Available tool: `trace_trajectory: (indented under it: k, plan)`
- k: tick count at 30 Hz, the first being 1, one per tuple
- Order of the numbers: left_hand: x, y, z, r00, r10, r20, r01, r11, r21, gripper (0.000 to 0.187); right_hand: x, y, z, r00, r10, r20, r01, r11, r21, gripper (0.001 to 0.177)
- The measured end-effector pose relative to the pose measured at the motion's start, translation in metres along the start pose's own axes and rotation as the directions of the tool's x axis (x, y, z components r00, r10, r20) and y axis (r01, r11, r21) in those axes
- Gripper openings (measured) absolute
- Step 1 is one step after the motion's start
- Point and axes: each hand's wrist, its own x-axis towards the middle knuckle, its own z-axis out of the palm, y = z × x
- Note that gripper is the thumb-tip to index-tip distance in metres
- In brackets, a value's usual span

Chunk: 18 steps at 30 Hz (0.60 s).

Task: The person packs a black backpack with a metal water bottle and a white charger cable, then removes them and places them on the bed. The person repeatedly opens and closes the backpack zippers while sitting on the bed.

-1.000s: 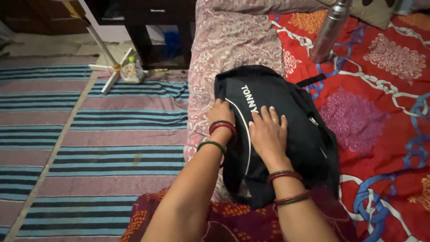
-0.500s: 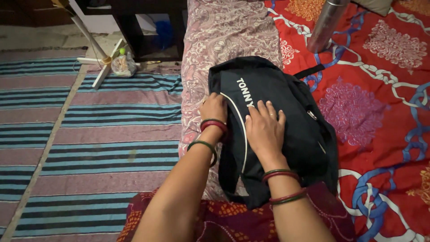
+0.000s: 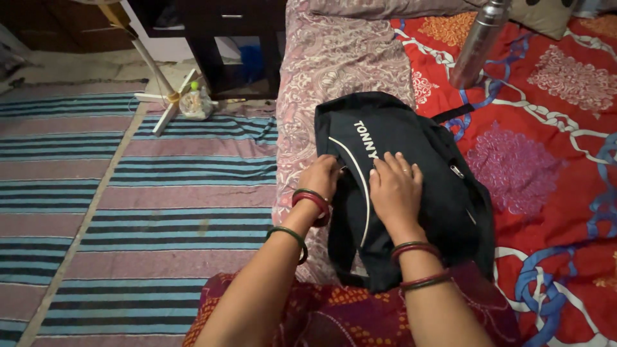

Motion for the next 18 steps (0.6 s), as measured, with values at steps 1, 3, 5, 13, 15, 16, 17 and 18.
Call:
trace_trajectory:
  k: [1,3,5,13,15,16,17,18]
  plan:
    - [-0.002,0.001,-0.003,1.0,-0.01,0.004,0.01,1.0,-0.003,0.008,-0.001,0.001,-0.002,1.0,0.009,-0.01,-0.008,0.999,0.034,0.03]
    - [-0.006,0.004,-0.006,0.999,-0.033,0.011,0.033,0.999,-0.014,0.009,-0.002,0.0,-0.008,0.999,0.024,-0.027,-0.022,0.995,0.097,0.028]
    - [-0.007,0.008,-0.008,0.998,-0.062,0.024,0.062,0.998,0.008,0.009,-0.007,-0.006,-0.017,0.997,-0.048,-0.056,0.054,0.993,0.107,0.038]
    - [0.004,0.026,-0.014,0.996,-0.05,0.067,0.045,0.996,0.076,0.011,-0.015,-0.019,-0.026,0.992,0.112,0.052,-0.114,0.992,0.055,0.027]
    - [0.004,0.026,-0.017,0.994,-0.061,0.086,0.052,0.994,0.099,0.013,-0.007,-0.005,-0.025,0.967,0.242,0.078,-0.252,0.954,0.164,0.024]
    - [0.005,0.027,-0.016,0.996,-0.053,0.077,0.046,0.995,0.093,0.011,-0.003,0.003,-0.025,0.95,0.29,0.119,-0.312,0.909,0.277,0.024]
    - [0.006,0.029,-0.014,0.997,-0.046,0.069,0.04,0.995,0.087,0.01,0.0,0.012,-0.025,0.929,0.332,0.167,-0.371,0.846,0.382,0.023]
    - [0.008,0.031,-0.01,0.997,-0.037,0.061,0.032,0.996,0.08,0.01,0.003,0.019,-0.026,0.905,0.366,0.218,-0.426,0.769,0.477,0.023]
